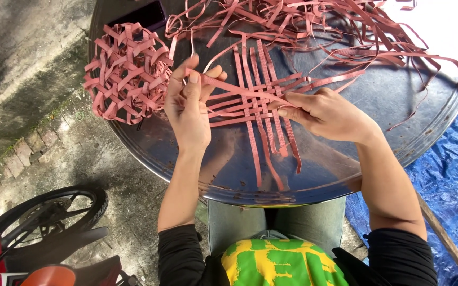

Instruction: The person weaves pink plastic straps by hand on a round metal table. They interlace vertical and horizontal straps to form a flat woven mat, periodically adjusting and tightening the weave. A completed woven item sits nearby as a reference.

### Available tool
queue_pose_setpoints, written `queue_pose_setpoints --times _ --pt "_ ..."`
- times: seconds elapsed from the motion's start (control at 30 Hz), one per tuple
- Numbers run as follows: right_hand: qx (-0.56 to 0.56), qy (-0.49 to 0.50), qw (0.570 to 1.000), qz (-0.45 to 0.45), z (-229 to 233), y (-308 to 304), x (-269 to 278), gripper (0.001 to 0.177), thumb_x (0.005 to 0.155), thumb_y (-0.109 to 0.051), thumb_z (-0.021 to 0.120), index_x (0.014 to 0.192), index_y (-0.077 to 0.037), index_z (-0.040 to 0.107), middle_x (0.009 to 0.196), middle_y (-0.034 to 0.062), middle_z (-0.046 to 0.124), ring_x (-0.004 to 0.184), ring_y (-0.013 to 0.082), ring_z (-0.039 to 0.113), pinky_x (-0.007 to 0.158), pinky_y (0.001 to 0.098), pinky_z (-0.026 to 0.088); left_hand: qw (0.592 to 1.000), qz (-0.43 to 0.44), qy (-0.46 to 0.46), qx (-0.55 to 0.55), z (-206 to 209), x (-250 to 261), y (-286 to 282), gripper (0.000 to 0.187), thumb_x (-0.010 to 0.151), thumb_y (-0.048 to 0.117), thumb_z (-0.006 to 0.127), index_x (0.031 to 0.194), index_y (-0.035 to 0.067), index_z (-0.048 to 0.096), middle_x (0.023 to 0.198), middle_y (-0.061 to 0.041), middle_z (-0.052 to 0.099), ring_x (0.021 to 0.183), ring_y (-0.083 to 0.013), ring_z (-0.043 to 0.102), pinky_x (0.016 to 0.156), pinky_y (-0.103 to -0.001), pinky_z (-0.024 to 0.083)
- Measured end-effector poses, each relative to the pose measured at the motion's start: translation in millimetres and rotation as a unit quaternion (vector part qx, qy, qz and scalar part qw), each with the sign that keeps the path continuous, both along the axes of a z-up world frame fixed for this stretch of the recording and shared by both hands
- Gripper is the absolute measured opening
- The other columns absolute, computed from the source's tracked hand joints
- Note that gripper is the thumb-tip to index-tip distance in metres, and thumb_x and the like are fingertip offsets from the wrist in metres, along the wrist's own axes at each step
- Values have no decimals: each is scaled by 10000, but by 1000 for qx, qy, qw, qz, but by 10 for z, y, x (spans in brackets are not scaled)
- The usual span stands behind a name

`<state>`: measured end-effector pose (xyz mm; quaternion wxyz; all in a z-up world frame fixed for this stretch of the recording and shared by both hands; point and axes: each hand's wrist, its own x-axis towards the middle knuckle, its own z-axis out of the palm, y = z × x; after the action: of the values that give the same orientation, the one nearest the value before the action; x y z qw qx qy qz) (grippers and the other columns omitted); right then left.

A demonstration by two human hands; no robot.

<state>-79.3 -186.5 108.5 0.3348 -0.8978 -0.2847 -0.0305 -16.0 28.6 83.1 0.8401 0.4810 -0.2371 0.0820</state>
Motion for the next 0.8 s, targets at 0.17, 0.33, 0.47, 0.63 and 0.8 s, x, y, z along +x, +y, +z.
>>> queue_pose_setpoints --times 0.17,0.33,0.47,0.63,0.8 --pt "42 52 997 -33 149 -10 -13 393 919 -215 474 551 -90 415 262 38 389 228 165 427 376 204 369 998 -29 56 -23 -40 34 16 121 944 175 430 977 75 488 937 -220 634 884 -314 631 894 -429 487" --pt "60 56 995 -58 114 -110 -3 375 916 -190 493 561 -87 432 272 12 388 258 188 420 397 238 372 978 -121 147 -81 -60 34 33 229 927 236 450 865 84 610 1006 -171 627 963 -318 605 966 -485 415" --pt "96 73 990 -70 125 -157 5 368 928 -190 484 575 -95 442 286 3 384 277 170 420 427 239 405 955 -188 198 -115 -103 53 30 180 902 238 489 865 148 641 948 -67 655 1015 -254 584 991 -569 339" --pt "105 121 987 6 265 -111 -12 409 911 -185 464 510 -113 422 270 -4 388 270 144 369 393 213 377 953 -250 117 -122 -44 -115 -75 384 867 219 476 525 128 327 432 -51 310 566 -164 420 910 -309 346" --pt "92 115 989 -1 101 -265 44 201 920 -188 422 797 -59 516 305 4 365 280 114 365 401 213 369 974 -219 1 -53 -71 -52 -28 254 885 238 490 668 112 449 655 -40 452 680 -167 434 750 -330 374"
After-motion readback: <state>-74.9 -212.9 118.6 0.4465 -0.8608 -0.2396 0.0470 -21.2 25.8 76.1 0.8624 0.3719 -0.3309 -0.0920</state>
